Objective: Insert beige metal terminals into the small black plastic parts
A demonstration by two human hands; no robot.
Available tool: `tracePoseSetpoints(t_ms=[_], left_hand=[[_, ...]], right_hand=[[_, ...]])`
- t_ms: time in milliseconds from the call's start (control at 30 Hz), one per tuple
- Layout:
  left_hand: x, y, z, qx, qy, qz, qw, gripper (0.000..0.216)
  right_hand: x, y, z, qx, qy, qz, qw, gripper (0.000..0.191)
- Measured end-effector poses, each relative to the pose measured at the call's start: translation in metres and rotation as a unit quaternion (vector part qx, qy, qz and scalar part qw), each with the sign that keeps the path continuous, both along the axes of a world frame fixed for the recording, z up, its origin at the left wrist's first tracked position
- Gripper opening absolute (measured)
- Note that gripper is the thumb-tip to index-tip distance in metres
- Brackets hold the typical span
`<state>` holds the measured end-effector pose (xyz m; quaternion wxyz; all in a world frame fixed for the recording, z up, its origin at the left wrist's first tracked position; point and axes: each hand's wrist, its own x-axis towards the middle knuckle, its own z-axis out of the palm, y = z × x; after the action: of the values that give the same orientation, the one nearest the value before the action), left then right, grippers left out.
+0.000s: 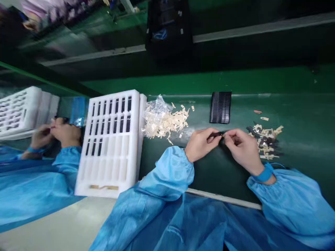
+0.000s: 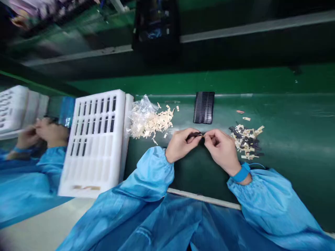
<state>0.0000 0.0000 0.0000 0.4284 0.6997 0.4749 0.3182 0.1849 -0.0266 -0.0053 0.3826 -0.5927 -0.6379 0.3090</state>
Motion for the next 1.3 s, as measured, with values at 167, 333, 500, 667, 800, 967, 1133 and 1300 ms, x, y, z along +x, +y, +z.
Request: tracePoseSetpoints(t_ms=[167,333,500,667,800,967,1133,1300], left_hand=[[-0.010,0.018,0.006,-0.074,-0.147,0.203,0.965,0.027],[-0.012,0.019,0.010,-0.056,-0.185,0.241,0.951,0.031],[-0.009,0.012,0.014,-0.120,-0.178,0.107,0.971,0.032],[-0.006,0.008,0.014,-0.186,-0.200,0.037,0.961,0.038],[-0.004,0.006,0.014,-0.239,-0.235,0.000,0.942,0.045],[-0.006,0.007,0.011,-0.222,-0.302,0.048,0.926,0.041],[-0.008,0.009,0.008,-0.179,-0.314,0.097,0.927,0.038],[-0.009,0.011,0.010,-0.177,-0.288,0.121,0.933,0.042]], right_hand=[[0.001,0.000,-0.005,0.016,-0.016,-0.007,1.000,0.014],[-0.003,-0.002,-0.002,0.047,-0.054,0.092,0.993,0.019],[0.001,-0.001,0.000,0.004,0.008,0.003,1.000,0.019],[-0.003,0.000,0.001,-0.083,0.114,0.075,0.987,0.052],[-0.009,-0.001,0.003,-0.144,0.182,0.091,0.968,0.029],[-0.009,-0.002,0.003,-0.138,0.130,0.065,0.980,0.024],[-0.008,-0.001,0.001,-0.021,0.047,0.158,0.986,0.037],[-0.005,0.002,0.001,-0.013,0.061,0.158,0.985,0.036]])
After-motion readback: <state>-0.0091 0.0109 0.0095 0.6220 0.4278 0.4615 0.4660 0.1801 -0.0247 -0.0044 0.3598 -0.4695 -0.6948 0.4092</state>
